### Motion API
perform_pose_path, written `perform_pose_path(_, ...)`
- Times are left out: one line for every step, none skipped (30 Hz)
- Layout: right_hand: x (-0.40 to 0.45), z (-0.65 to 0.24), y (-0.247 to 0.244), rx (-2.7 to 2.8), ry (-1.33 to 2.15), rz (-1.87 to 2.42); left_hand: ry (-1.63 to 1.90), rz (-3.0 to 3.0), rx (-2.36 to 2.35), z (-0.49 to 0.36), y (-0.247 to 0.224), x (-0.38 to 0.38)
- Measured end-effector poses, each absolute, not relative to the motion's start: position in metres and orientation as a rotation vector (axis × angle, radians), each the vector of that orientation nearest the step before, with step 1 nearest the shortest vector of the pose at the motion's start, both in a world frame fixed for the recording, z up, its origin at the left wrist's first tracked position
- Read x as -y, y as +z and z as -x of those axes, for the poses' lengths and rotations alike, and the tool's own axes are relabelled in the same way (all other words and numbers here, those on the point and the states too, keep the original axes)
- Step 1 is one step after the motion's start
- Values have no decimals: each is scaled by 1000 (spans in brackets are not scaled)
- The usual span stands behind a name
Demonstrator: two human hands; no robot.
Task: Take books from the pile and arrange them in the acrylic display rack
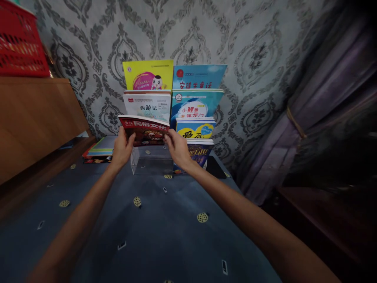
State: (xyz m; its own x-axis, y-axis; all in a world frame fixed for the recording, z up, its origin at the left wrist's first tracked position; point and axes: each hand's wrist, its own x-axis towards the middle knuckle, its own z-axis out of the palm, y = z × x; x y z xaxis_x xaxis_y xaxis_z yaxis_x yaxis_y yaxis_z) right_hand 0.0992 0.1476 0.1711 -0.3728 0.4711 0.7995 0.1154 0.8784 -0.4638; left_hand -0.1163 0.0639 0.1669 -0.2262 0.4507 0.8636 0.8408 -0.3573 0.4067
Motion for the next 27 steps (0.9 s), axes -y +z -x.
perform_pose_path(-148, -98, 171, 1953, 408, 444, -1624, 1717, 1535, 120, 164, -67)
perform_pose_path(-148, -97, 171, 1969, 410, 459, -1637, 1734, 1545, 122, 161, -70)
perform_pose_path(-149, -96, 170, 1984, 406, 478, -1645, 1748, 1566, 125, 158, -73)
perform_pose_path(-149, -95, 169, 1999, 397, 499, -1647, 1761, 1598, 128, 155, -76)
perform_pose_path(-149, -94, 167, 2014, 387, 521, -1643, 1772, 1635, 130, 152, -79)
perform_pose_path(-149, -94, 166, 2027, 377, 542, -1636, 1782, 1671, 132, 150, -81)
perform_pose_path(-149, -93, 164, 2039, 371, 558, -1622, 1789, 1706, 134, 147, -83)
perform_pose_path(-149, -91, 163, 2050, 367, 570, -1604, 1791, 1737, 135, 145, -85)
perform_pose_path(-150, -90, 161, 2059, 365, 578, -1581, 1786, 1762, 137, 144, -87)
perform_pose_path(-150, -89, 160, 2067, 364, 582, -1560, 1777, 1779, 138, 142, -88)
perform_pose_path(-151, -88, 159, 2072, 366, 584, -1538, 1766, 1788, 139, 140, -89)
perform_pose_path(-152, -87, 158, 2075, 369, 587, -1516, 1754, 1796, 139, 139, -90)
perform_pose_path(-152, -86, 157, 2077, 373, 592, -1491, 1739, 1804, 138, 138, -90)
perform_pose_path(-153, -85, 156, 2077, 378, 598, -1462, 1721, 1815, 137, 136, -91)
perform_pose_path(-154, -84, 155, 2076, 385, 605, -1430, 1699, 1828, 135, 136, -90)
perform_pose_path(-154, -84, 155, 2077, 393, 609, -1396, 1673, 1843, 133, 136, -90)
perform_pose_path(-155, -84, 154, 2078, 400, 611, -1360, 1642, 1859, 131, 136, -90)
perform_pose_path(-155, -84, 153, 2079, 405, 612, -1323, 1610, 1876, 129, 136, -89)
perform_pose_path(-155, -83, 153, 2080, 408, 614, -1286, 1578, 1897, 127, 137, -89)
perform_pose_path(-155, -83, 152, 2082, 409, 615, -1249, 1548, 1924, 126, 139, -88)
perform_pose_path(-155, -82, 151, 2083, 409, 615, -1214, 1523, 1954, 125, 140, -88)
perform_pose_path(-155, -81, 150, 2082, 410, 613, -1187, 1506, 1984, 125, 142, -87)
perform_pose_path(-156, -80, 149, 2080, 414, 609, -1170, 1498, 2006, 125, 143, -87)
perform_pose_path(-156, -79, 147, 2077, 420, 603, -1165, 1501, 2018, 125, 144, -86)
perform_pose_path(-156, -78, 146, 2071, 427, 598, -1169, 1507, 2022, 125, 145, -86)
perform_pose_path(-156, -77, 144, 2063, 434, 596, -1176, 1513, 2020, 125, 146, -86)
perform_pose_path(-156, -76, 143, 2057, 437, 597, -1185, 1514, 2015, 125, 146, -87)
